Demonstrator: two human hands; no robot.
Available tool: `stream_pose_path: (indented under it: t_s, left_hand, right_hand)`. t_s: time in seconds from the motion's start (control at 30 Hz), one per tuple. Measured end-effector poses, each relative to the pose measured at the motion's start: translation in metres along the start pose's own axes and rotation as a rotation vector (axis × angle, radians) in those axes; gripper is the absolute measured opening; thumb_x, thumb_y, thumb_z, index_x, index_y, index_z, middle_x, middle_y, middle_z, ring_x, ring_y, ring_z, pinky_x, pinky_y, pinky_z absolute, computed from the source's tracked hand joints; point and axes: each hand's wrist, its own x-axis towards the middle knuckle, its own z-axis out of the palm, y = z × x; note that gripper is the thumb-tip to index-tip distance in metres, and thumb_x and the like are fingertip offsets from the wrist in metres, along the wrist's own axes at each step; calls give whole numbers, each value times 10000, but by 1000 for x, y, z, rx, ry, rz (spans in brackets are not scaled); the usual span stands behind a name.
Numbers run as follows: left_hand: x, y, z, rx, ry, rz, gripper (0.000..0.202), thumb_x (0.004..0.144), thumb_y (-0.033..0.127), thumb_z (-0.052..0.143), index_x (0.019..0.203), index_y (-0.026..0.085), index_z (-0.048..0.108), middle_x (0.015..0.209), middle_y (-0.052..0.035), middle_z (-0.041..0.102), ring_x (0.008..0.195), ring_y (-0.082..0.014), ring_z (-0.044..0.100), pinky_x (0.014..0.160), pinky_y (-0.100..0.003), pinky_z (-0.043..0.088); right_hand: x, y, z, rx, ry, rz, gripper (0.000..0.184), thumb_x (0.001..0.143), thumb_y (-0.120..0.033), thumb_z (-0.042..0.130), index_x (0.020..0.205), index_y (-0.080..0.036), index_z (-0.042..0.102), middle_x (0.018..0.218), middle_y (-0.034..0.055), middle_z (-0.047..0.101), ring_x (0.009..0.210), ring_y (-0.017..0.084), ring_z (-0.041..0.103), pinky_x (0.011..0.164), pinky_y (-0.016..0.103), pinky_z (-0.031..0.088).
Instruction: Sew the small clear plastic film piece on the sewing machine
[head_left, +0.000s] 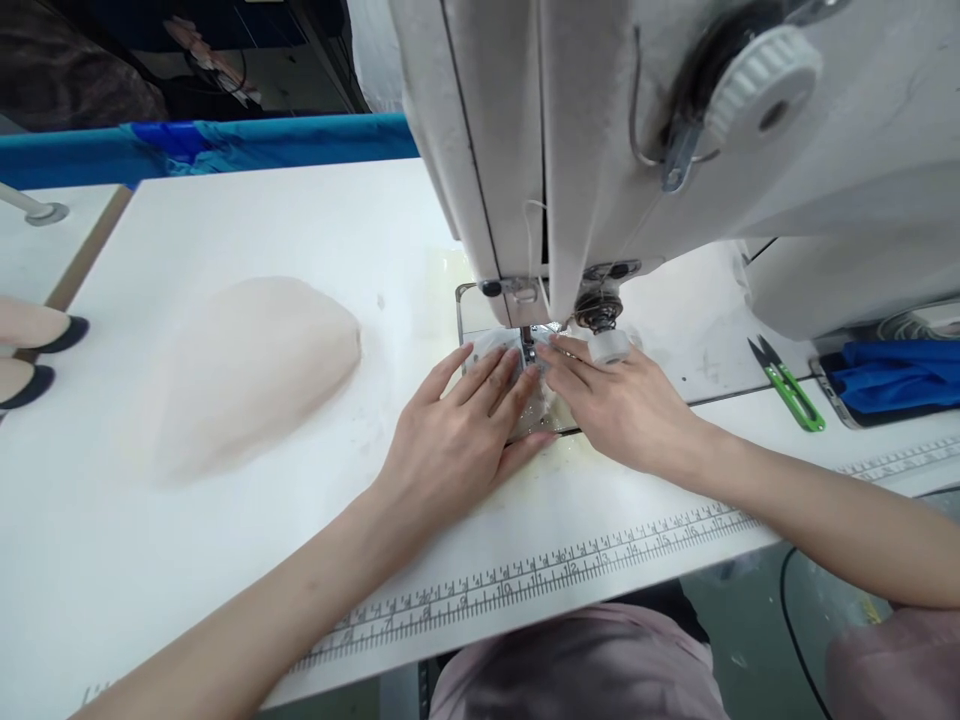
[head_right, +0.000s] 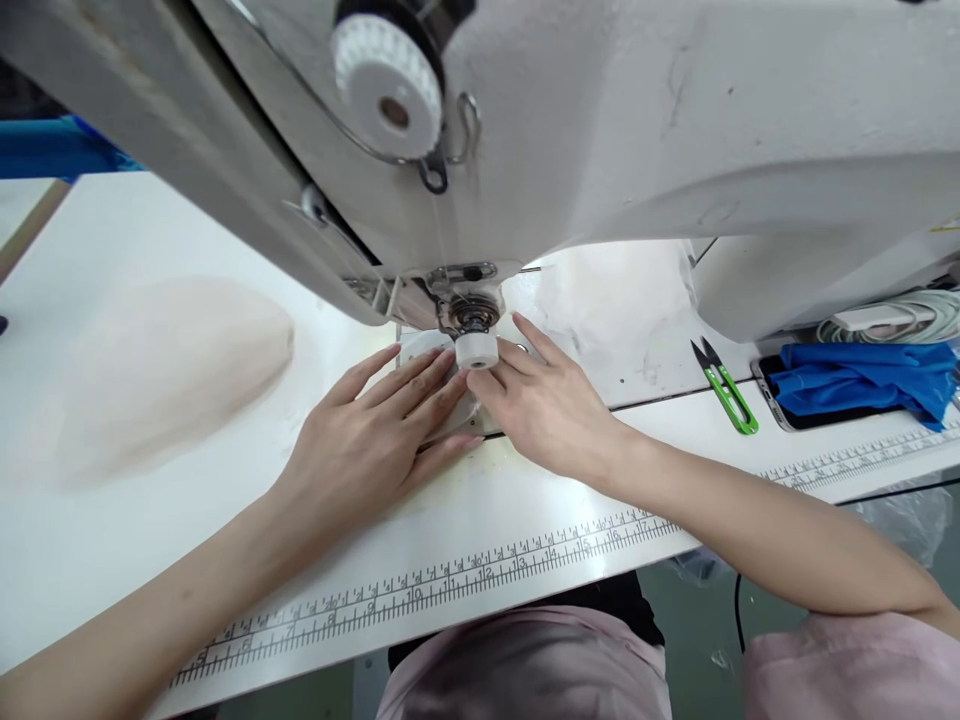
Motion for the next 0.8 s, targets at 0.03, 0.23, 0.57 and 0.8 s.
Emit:
stream_pose_path:
  t_s: [0.03,0.23,0.57,0.8]
  left_hand:
    - [0,0,0,6,2,-2,472,932,449,504,1266,121,568,1252,-154,626,1211,-304,562,1065,-519,421]
    - [1,1,1,80,13,4,466,954,460,451,1222,107,594,1254,-151,625,1200,-281,575,1053,-493,441]
    - [1,0,0,57,16,-17,465,951,457,455,1231,115,599,1264,-140,620,1220,-282,558,1070,-498,423]
    - [-3,-1,-4,82,106,70,345,935,313,529,1193,103,620,1167,-113,681,1115,-256,634,1029,-478,468]
  right_hand:
    - [0,0,0,2,1,0,314,879,-18,363,1059,-104,604,1174,141,667,1177,239,568,1037,481,408]
    - [-1,1,2,-49,17,-6,306,884,-30,365,1056,-105,607,1141,132,683,1123,220,594,1064,457,374]
    - [0,2,2,-9,-6,10,357,817,16,402,1076,-108,613,1118,126,694,1156,225,581,1057,473,377]
    - [-2,1,3,-34,98,-35,368,888,-10,362,1123,-119,623,1113,85,701,1044,195,622,1026,435,432]
